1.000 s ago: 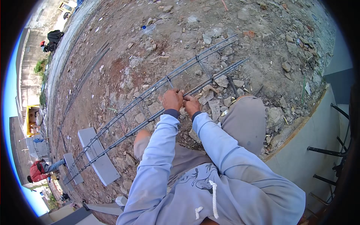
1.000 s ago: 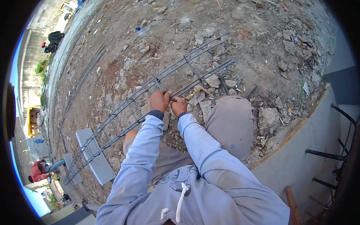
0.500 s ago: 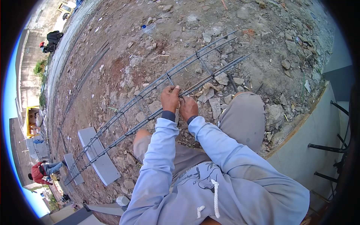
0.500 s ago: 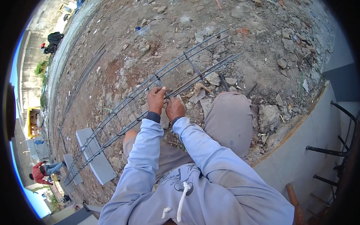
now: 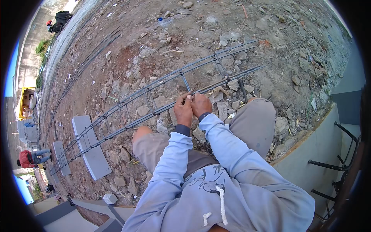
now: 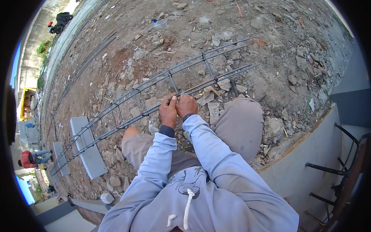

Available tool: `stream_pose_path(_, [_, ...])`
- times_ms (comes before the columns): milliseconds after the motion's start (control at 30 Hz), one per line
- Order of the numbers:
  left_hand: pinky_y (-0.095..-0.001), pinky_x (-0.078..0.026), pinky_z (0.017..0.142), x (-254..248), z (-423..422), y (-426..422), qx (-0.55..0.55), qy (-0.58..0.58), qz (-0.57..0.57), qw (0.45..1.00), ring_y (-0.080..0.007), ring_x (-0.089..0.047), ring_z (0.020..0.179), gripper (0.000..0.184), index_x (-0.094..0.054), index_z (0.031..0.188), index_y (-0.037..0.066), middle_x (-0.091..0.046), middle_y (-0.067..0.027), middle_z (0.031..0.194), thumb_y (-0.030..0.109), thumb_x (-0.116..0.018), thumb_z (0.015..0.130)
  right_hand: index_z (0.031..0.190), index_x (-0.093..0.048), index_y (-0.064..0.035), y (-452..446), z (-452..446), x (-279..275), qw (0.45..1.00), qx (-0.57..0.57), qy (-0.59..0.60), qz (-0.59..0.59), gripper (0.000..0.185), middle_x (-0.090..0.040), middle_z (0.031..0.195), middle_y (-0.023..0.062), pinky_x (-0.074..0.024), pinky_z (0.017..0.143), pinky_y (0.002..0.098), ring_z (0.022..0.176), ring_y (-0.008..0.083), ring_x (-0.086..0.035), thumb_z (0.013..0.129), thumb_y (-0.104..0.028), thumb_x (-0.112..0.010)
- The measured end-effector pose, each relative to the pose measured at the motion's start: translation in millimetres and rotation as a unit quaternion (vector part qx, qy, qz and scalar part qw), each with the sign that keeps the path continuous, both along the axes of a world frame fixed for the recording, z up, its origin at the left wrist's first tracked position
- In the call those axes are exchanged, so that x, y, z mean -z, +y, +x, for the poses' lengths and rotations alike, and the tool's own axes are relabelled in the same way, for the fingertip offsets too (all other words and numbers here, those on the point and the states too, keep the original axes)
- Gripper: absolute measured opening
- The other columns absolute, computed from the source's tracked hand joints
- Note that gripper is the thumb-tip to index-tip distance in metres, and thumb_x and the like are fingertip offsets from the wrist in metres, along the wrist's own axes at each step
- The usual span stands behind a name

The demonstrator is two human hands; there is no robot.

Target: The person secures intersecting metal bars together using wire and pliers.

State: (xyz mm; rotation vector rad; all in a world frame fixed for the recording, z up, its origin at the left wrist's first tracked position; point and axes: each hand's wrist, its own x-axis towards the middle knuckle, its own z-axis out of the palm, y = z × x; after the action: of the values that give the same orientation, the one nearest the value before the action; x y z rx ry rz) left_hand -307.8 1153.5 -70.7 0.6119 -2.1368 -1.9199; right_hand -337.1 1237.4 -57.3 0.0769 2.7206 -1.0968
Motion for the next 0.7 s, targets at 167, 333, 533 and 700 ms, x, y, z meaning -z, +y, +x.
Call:
stream_pose_path(167, [-0.0252,-0.046,0.077,-5,17,16,-0.078,-0.040,0.242,0.966,-0.0125,-0.059,0.083,0.021,-0.062,0.106,0.000,-0.065,-0.0057,0.092,0.013,-0.057,0.091,0.078,-0.066,-0.0004,10,-4,-1,0.998,-0.056,0.001,0.016,0.025,-0.064,0.081,0.0229,-0.0499,0.072,0.0478,0.078,0.0399,-0.063,0.078,-0.024,-0.057])
stream_pose_path(333, [-0.0241,-0.043,0.071,23,30,15,-0.085,-0.108,0.314,0.939,-0.0124,-0.058,0.080,0.021,-0.063,0.104,0.004,-0.065,-0.0025,0.089,0.016,-0.059,0.088,0.081,-0.069,0.0010,14,-15,3,0.996,-0.080,-0.021,0.016,0.023,-0.065,0.084,0.0252,-0.0506,0.075,0.0456,0.080,0.0402,-0.063,0.074,-0.020,-0.061])
stream_pose_path(533, [-0.0227,-0.039,0.065,40,16,-11,-0.020,-0.177,0.334,0.925,-0.0081,-0.052,0.071,0.021,-0.063,0.106,0.008,-0.063,0.0026,0.087,0.015,-0.059,0.087,0.082,-0.068,0.0017,15,-16,1,0.996,-0.087,-0.006,-0.005,0.029,-0.064,0.086,0.0262,-0.0488,0.078,0.0468,0.083,0.0413,-0.062,0.080,-0.023,-0.054])
stream_pose_path(700, [-0.0232,-0.038,0.060,43,10,-14,-0.015,-0.162,0.401,0.902,-0.0072,-0.048,0.066,0.019,-0.061,0.107,0.009,-0.058,0.0055,0.080,0.015,-0.058,0.089,0.085,-0.067,0.0018,16,-20,12,0.994,-0.054,-0.053,-0.076,0.038,-0.063,0.088,0.0267,-0.0469,0.082,0.0465,0.087,0.0428,-0.060,0.086,-0.031,-0.049])
